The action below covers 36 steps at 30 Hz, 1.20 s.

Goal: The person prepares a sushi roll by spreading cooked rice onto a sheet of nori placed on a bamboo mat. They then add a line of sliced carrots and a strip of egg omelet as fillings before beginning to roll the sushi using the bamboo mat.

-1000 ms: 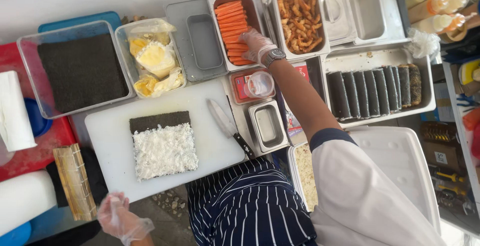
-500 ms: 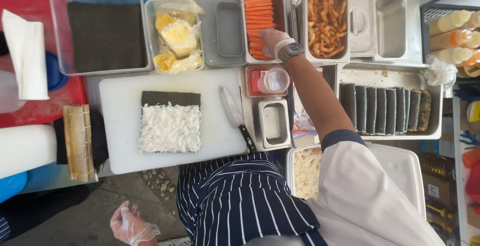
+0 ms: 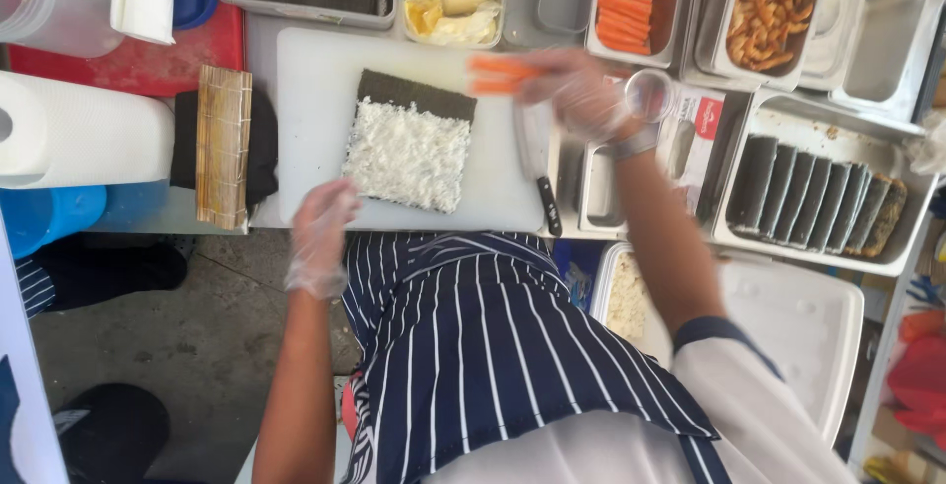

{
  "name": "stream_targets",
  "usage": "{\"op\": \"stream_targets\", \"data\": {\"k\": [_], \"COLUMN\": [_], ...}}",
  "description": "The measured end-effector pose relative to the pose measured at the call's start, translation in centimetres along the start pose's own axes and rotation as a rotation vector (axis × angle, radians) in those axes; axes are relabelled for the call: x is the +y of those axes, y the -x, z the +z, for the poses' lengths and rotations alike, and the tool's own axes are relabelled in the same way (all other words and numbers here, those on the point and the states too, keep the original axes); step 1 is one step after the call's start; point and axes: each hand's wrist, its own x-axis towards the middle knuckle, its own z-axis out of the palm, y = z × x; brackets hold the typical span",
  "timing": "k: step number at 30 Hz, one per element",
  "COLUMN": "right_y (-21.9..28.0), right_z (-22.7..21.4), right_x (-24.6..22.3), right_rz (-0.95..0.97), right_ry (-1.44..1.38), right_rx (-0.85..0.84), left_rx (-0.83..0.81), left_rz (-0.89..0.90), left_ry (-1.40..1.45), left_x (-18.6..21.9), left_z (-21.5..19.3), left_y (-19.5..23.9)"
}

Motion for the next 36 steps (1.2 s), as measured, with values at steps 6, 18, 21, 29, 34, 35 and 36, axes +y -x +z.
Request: {"op": "stream_targets", "data": {"k": [6, 18, 21, 29, 34, 35, 36], "right_y": [-4.9, -3.1, -4.4, -3.4, -3.3, -3.2, -3.4], "right_z": [18.6, 19.5, 21.6, 21.5, 21.0, 21.0, 20.8], "right_x": [13.7, 19.2, 19.9, 20.8, 19.7, 19.5, 19.5], "right_rz": [0.132, 0.317, 0.343, 0.222, 0.302, 0.307, 0.307], "right_ry": [-0.353, 1.209, 1.363, 1.236, 1.284, 1.284, 1.331], "right_rx": [0.251, 0.567, 0.622, 0.718, 0.664, 0.66, 0.628], "left_rx": [-0.248, -0.286, -0.311, -0.447, -0.423, -0.413, -0.403], "left_rz": [-0.086, 1.411, 1.4, 1.446, 1.338, 1.362, 1.386], "left_ry": [0.342, -1.324, -1.424, -1.262, -1.403, -1.39, -1.378], "left_x": [-1.6, -2.3, -2.8, -2.3, -3.1, -3.4, -3.6], "left_z": [6.0, 1.3, 1.7, 1.5, 2.0, 2.0, 2.1], "left_y": [-8.1, -16.1, -16.1, -16.9, -16.9, -17.0, -17.2]}}
